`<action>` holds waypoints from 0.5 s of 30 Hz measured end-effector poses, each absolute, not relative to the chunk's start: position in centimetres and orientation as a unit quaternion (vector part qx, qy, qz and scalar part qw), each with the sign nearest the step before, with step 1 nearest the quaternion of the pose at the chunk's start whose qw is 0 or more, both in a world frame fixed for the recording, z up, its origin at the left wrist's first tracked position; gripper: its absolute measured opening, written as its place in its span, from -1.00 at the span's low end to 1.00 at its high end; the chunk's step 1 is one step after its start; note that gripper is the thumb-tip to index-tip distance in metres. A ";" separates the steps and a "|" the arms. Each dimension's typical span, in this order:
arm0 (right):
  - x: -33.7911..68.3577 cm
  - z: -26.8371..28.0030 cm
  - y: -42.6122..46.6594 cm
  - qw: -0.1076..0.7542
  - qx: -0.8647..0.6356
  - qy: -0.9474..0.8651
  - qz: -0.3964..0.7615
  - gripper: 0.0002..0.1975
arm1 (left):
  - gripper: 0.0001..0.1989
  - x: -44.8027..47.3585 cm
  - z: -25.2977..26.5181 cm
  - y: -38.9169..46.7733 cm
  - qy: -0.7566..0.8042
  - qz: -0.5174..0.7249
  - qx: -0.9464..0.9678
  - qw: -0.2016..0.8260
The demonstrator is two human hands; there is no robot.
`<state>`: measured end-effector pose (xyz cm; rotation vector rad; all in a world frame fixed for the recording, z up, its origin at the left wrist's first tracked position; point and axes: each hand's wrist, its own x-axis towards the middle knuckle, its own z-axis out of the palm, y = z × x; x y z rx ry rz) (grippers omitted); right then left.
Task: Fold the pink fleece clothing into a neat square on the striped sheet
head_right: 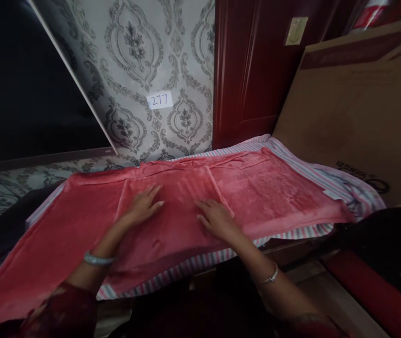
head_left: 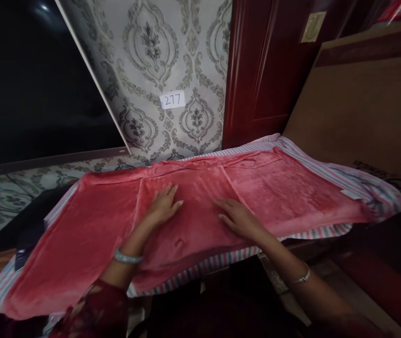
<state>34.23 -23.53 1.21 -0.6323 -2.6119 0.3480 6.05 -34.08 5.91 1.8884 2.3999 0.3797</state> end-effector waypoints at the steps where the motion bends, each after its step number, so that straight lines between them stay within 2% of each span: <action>1: 33.7 2.1 -22.6 0.219 -0.229 -0.940 0.128 -0.50 | -0.29 5.6 6.1 -32.8 0.790 0.116 0.601 0.035; 8: 27.3 5.5 -15.0 0.218 -0.275 -0.929 0.116 -0.40 | -0.43 2.6 6.5 -28.2 0.838 0.181 0.515 0.021; 12: 24.4 5.8 -11.3 0.223 -0.303 -0.917 0.133 -0.46 | -0.53 0.1 6.8 -28.2 0.826 0.228 0.515 0.023; 15: 23.2 5.2 -9.6 0.224 -0.308 -0.914 0.139 -0.51 | -0.53 -1.8 6.9 -28.3 0.818 0.276 0.505 0.021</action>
